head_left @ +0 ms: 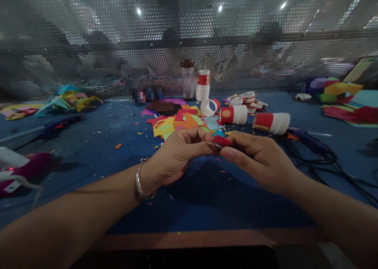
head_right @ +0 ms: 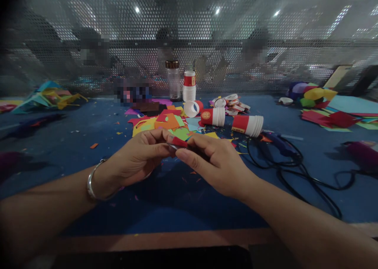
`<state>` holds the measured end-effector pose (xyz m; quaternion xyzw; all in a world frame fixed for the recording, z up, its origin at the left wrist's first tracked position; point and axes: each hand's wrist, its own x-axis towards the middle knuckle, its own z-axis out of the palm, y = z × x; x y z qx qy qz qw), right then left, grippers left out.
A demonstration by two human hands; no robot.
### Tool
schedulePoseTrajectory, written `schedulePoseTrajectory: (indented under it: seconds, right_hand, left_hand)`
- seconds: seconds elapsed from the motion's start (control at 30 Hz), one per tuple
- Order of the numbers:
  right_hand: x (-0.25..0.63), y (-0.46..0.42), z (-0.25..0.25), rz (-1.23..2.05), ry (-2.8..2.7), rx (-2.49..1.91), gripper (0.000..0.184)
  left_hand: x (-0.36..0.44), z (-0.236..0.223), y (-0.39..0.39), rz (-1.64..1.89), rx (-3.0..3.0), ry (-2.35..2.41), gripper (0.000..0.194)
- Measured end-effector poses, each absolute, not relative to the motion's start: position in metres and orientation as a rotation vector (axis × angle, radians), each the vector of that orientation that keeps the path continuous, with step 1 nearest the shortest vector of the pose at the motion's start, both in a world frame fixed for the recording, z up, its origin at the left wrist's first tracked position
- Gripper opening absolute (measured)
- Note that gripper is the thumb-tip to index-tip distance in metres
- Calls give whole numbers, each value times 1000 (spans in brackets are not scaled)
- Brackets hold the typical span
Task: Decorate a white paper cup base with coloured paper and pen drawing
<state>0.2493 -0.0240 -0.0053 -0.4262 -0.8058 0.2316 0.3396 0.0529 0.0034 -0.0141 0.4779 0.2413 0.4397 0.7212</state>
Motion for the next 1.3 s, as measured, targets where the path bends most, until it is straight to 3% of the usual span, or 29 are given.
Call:
schedulePoseTrajectory:
  seconds: [1.3]
  right_hand:
    - [247, -23, -2, 504, -2135, -1074, 39]
  left_hand:
    - [54, -15, 4, 1012, 1055, 538, 14]
